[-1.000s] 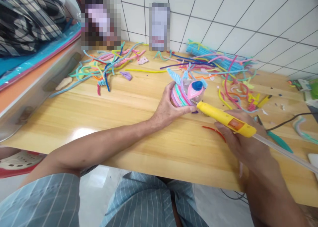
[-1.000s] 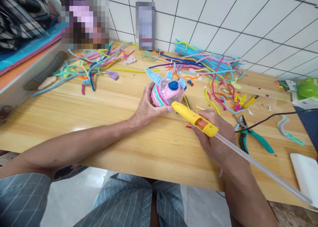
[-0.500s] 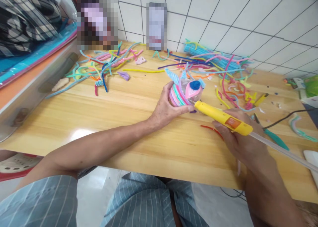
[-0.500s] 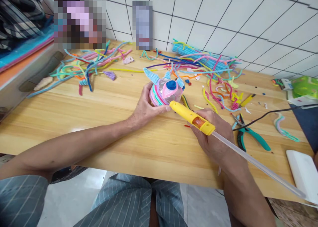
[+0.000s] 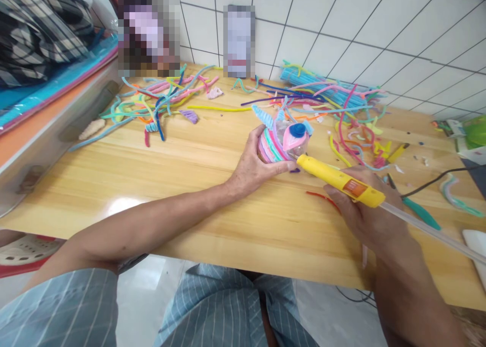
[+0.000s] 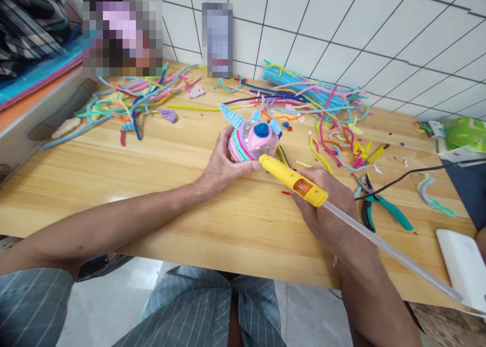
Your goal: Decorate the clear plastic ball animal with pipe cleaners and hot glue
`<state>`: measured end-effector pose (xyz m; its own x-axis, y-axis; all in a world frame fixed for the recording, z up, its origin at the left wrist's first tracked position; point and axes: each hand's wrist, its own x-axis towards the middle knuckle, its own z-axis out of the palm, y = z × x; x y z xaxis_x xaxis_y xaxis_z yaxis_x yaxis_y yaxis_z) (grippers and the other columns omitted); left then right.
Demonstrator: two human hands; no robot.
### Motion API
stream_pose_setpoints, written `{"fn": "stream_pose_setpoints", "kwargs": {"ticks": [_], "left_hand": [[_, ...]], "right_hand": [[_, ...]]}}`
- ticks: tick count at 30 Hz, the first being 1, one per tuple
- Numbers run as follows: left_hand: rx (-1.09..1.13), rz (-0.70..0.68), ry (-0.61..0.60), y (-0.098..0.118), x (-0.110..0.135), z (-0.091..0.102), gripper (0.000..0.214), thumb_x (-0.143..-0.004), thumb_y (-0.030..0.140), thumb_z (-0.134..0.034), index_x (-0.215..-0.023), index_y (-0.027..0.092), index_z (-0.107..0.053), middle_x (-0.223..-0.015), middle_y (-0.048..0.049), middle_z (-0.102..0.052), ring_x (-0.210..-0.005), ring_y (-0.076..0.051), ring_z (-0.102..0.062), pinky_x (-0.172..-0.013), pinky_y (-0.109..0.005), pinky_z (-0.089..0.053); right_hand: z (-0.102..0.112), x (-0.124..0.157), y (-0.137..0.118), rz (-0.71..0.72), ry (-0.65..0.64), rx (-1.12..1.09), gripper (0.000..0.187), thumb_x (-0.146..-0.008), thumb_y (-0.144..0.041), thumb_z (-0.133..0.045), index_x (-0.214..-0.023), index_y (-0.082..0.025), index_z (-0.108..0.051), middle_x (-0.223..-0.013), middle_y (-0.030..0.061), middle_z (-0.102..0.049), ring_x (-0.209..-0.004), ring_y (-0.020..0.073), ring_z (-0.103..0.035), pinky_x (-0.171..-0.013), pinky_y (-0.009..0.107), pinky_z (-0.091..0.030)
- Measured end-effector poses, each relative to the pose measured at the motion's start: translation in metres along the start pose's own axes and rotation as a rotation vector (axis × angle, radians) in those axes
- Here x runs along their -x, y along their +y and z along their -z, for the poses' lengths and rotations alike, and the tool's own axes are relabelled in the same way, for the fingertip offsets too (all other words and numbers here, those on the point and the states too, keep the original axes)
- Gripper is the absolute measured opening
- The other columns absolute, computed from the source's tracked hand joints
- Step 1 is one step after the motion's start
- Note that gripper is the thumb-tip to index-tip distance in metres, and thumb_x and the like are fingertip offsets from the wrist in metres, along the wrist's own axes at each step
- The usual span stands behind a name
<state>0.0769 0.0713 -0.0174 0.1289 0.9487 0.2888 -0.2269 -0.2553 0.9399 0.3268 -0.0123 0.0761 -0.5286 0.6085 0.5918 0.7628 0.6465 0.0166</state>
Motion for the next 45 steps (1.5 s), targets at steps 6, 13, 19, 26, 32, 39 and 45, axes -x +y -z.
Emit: {"fn": "stream_pose_setpoints", "kwargs": {"ticks": [6,13,19,26,32,39,45], "left_hand": [[0.019,0.012,0.019,0.0017,0.0010,-0.0018,0.128,-0.065,0.080,-0.108,-0.162,0.026,-0.045,-0.161,-0.0154,-0.063,-0.157,-0.042,-0.062,-0.140,-0.064,-0.046],[0.007,0.036,0.000,0.0055,0.0012,0.0000,0.130,-0.064,0.082,-0.108,-0.164,0.027,-0.044,-0.165,-0.0167,-0.062,-0.161,-0.042,-0.059,-0.142,-0.065,-0.042],[0.001,0.031,-0.006,0.0069,0.0007,-0.0007,0.130,-0.064,0.084,-0.107,-0.162,0.026,-0.044,-0.164,-0.0160,-0.064,-0.159,-0.040,-0.062,-0.142,-0.063,-0.045],[-0.023,0.039,-0.001,0.0038,0.0012,0.0000,0.132,-0.064,0.085,-0.106,-0.165,0.028,-0.043,-0.166,-0.0159,-0.061,-0.161,-0.041,-0.059,-0.142,-0.062,-0.044],[-0.019,0.029,-0.002,0.0050,0.0007,0.0010,0.127,-0.066,0.082,-0.107,-0.163,0.027,-0.046,-0.165,-0.0161,-0.063,-0.159,-0.040,-0.061,-0.141,-0.062,-0.046],[-0.029,0.045,0.024,-0.0011,0.0015,0.0016,0.132,-0.065,0.082,-0.108,-0.165,0.025,-0.043,-0.166,-0.0177,-0.060,-0.158,-0.041,-0.061,-0.139,-0.060,-0.048],[-0.044,0.051,0.046,-0.0013,0.0020,0.0007,0.132,-0.063,0.085,-0.107,-0.164,0.026,-0.044,-0.167,-0.0173,-0.059,-0.160,-0.041,-0.059,-0.140,-0.060,-0.046]], "right_hand": [[-0.0002,0.0009,-0.0010,0.004,0.012,0.019,0.019,-0.120,-0.038,-0.062,-0.127,-0.021,-0.066,-0.103,0.0120,-0.085,-0.086,0.0265,-0.089,-0.070,0.032,-0.069],[0.0014,-0.0003,-0.0013,0.000,0.006,0.047,0.022,-0.122,-0.039,-0.057,-0.126,-0.019,-0.066,-0.102,0.0148,-0.085,-0.087,0.0287,-0.090,-0.071,0.034,-0.071],[-0.0005,0.0003,-0.0006,0.009,0.003,0.039,0.018,-0.120,-0.038,-0.060,-0.129,-0.023,-0.065,-0.101,0.0119,-0.085,-0.086,0.0287,-0.089,-0.068,0.034,-0.071],[-0.0010,-0.0034,0.0003,-0.010,0.037,0.002,0.011,-0.114,-0.033,-0.068,-0.123,-0.027,-0.070,-0.097,0.0060,-0.083,-0.079,0.0267,-0.087,-0.061,0.033,-0.067],[-0.0017,0.0010,0.0040,0.000,0.031,0.005,0.015,-0.113,-0.036,-0.073,-0.124,-0.025,-0.070,-0.098,0.0072,-0.084,-0.080,0.0260,-0.086,-0.063,0.031,-0.066],[-0.0001,0.0019,0.0034,-0.009,0.031,0.030,0.017,-0.118,-0.042,-0.066,-0.122,-0.025,-0.069,-0.096,0.0052,-0.084,-0.077,0.0250,-0.085,-0.060,0.032,-0.065],[-0.0015,0.0047,0.0016,-0.054,0.055,0.023,0.027,-0.120,-0.050,-0.060,-0.124,-0.025,-0.070,-0.103,0.0074,-0.085,-0.079,0.0263,-0.085,-0.061,0.035,-0.065]]}}
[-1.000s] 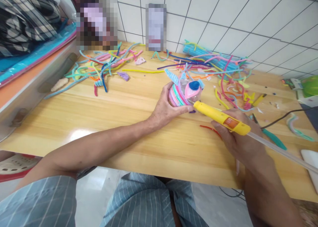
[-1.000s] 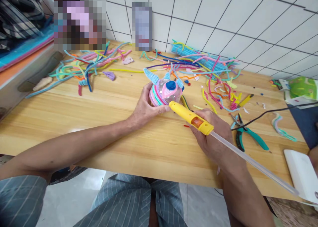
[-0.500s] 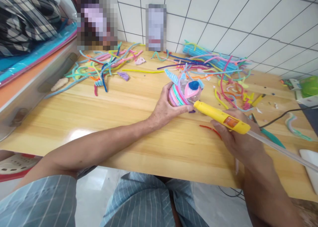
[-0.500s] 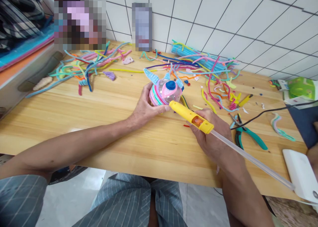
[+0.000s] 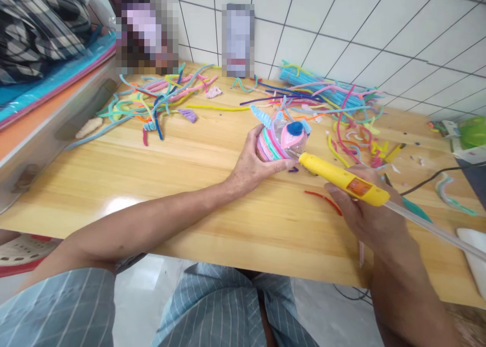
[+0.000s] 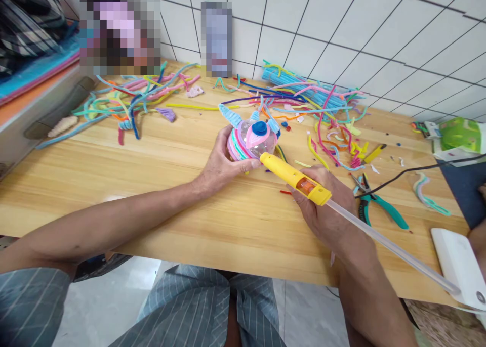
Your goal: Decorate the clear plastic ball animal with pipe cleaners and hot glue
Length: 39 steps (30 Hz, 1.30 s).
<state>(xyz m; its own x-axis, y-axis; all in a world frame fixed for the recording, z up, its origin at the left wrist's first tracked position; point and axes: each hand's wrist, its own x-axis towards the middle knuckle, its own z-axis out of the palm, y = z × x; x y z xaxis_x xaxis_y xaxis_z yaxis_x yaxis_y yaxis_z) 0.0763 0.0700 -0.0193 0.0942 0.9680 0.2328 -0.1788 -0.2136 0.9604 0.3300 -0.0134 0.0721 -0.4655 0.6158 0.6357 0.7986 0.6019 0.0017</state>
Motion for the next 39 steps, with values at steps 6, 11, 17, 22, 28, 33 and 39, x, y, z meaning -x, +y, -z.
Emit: {"fn": "stream_pose_setpoints", "kwargs": {"ticks": [6,11,17,22,28,33,39], "left_hand": [[-0.002,0.002,-0.037,0.0011,0.0003,0.0007,0.135,-0.065,0.086,-0.105,-0.169,0.027,-0.042,-0.165,-0.0157,-0.058,-0.159,-0.041,-0.058,-0.140,-0.058,-0.044],[0.004,0.004,-0.026,-0.0015,0.0000,0.0017,0.135,-0.064,0.083,-0.107,-0.169,0.028,-0.043,-0.167,-0.0164,-0.059,-0.160,-0.041,-0.059,-0.140,-0.060,-0.046],[0.013,-0.003,-0.012,0.0010,0.0001,0.0012,0.131,-0.065,0.082,-0.108,-0.165,0.026,-0.044,-0.167,-0.0171,-0.061,-0.160,-0.042,-0.060,-0.140,-0.062,-0.046],[-0.010,0.012,-0.038,0.0017,0.0002,0.0026,0.136,-0.065,0.085,-0.106,-0.170,0.027,-0.041,-0.167,-0.0168,-0.059,-0.161,-0.042,-0.058,-0.141,-0.061,-0.044],[0.013,0.011,-0.019,0.0003,0.0002,0.0013,0.135,-0.063,0.083,-0.108,-0.168,0.028,-0.043,-0.167,-0.0166,-0.060,-0.160,-0.042,-0.059,-0.140,-0.062,-0.046],[0.026,-0.006,-0.007,0.0020,0.0000,0.0006,0.129,-0.064,0.079,-0.109,-0.164,0.026,-0.046,-0.167,-0.0168,-0.062,-0.161,-0.042,-0.060,-0.142,-0.063,-0.045],[-0.005,-0.012,-0.016,-0.0007,-0.0010,0.0027,0.131,-0.064,0.082,-0.108,-0.165,0.027,-0.045,-0.168,-0.0164,-0.061,-0.162,-0.041,-0.059,-0.142,-0.061,-0.045]], "right_hand": [[-0.0040,0.0019,-0.0016,-0.024,-0.020,-0.054,0.015,-0.118,-0.040,-0.063,-0.125,-0.029,-0.069,-0.102,0.0064,-0.084,-0.087,0.0286,-0.085,-0.066,0.038,-0.066],[-0.0023,0.0039,0.0022,-0.053,-0.051,-0.079,0.015,-0.114,-0.039,-0.070,-0.126,-0.030,-0.071,-0.102,0.0049,-0.084,-0.085,0.0274,-0.084,-0.065,0.037,-0.066],[-0.0019,0.0041,-0.0004,-0.064,0.010,-0.069,0.019,-0.115,-0.043,-0.069,-0.125,-0.027,-0.073,-0.107,0.0077,-0.086,-0.086,0.0281,-0.085,-0.065,0.038,-0.065],[-0.0061,0.0039,-0.0044,-0.042,-0.007,-0.075,0.017,-0.118,-0.042,-0.063,-0.126,-0.028,-0.070,-0.104,0.0056,-0.082,-0.088,0.0271,-0.084,-0.068,0.037,-0.064],[-0.0057,0.0026,-0.0020,-0.030,0.005,-0.073,0.018,-0.117,-0.041,-0.066,-0.126,-0.026,-0.070,-0.102,0.0050,-0.082,-0.085,0.0256,-0.083,-0.068,0.035,-0.064],[0.0005,0.0024,-0.0014,-0.052,0.005,-0.072,0.021,-0.116,-0.042,-0.069,-0.129,-0.026,-0.071,-0.108,0.0078,-0.085,-0.090,0.0281,-0.085,-0.069,0.037,-0.066],[-0.0030,-0.0002,-0.0017,-0.002,-0.020,-0.073,0.013,-0.116,-0.038,-0.067,-0.124,-0.027,-0.070,-0.102,0.0048,-0.083,-0.087,0.0258,-0.084,-0.068,0.034,-0.064]]}}
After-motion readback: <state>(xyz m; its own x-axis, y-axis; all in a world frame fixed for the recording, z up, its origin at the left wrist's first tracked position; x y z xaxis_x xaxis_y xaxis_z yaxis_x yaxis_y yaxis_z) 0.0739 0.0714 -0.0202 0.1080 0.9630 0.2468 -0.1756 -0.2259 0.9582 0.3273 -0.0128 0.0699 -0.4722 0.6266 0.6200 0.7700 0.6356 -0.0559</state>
